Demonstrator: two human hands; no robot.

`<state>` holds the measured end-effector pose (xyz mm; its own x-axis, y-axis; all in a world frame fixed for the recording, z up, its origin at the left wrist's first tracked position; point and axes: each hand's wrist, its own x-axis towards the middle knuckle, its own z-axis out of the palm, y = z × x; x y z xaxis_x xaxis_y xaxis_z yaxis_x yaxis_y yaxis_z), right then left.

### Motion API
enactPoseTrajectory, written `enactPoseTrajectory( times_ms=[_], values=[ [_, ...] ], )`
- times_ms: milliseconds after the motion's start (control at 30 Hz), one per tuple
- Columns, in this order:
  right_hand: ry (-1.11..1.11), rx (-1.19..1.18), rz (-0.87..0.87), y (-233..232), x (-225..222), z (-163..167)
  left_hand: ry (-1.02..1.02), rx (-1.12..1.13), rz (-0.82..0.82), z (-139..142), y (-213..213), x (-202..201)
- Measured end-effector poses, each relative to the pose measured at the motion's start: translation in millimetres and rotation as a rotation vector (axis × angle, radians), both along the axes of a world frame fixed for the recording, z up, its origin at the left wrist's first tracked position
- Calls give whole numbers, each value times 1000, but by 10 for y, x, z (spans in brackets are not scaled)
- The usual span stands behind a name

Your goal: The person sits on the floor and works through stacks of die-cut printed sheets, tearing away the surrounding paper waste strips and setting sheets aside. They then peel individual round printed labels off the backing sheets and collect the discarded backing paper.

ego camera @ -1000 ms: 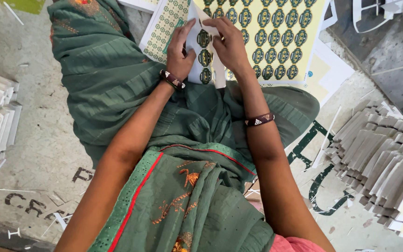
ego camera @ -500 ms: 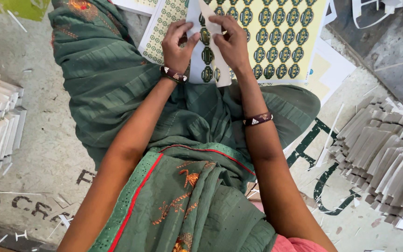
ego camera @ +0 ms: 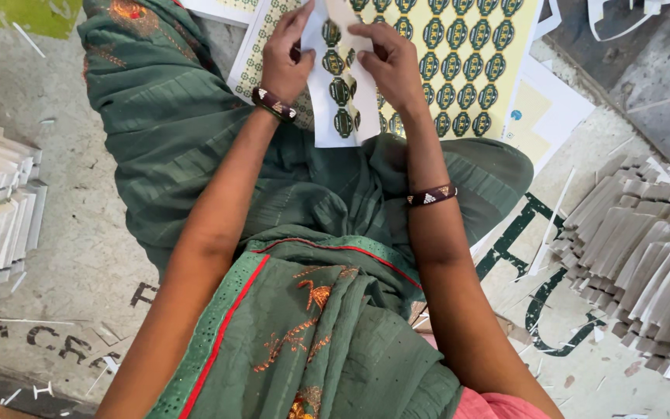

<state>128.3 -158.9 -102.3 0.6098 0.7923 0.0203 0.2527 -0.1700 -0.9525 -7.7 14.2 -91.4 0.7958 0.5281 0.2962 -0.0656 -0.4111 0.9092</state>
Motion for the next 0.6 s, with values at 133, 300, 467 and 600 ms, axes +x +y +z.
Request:
enactPoseTrajectory(
  times_ms=[133, 300, 467, 600],
  values=[
    [-40, -69, 35, -38, 22, -4, -67, 11, -32, -58, 51, -14],
    [138, 5, 40, -43, -2, 11, -66, -185, -86, -125, 47, -4],
    [135, 7, 28, -20, -3, -6, -137, -318, -109, -138, 30, 21],
    [184, 30, -6, 3, -32, -19, -94, -230, -49, -109, -9, 14]
  ],
)
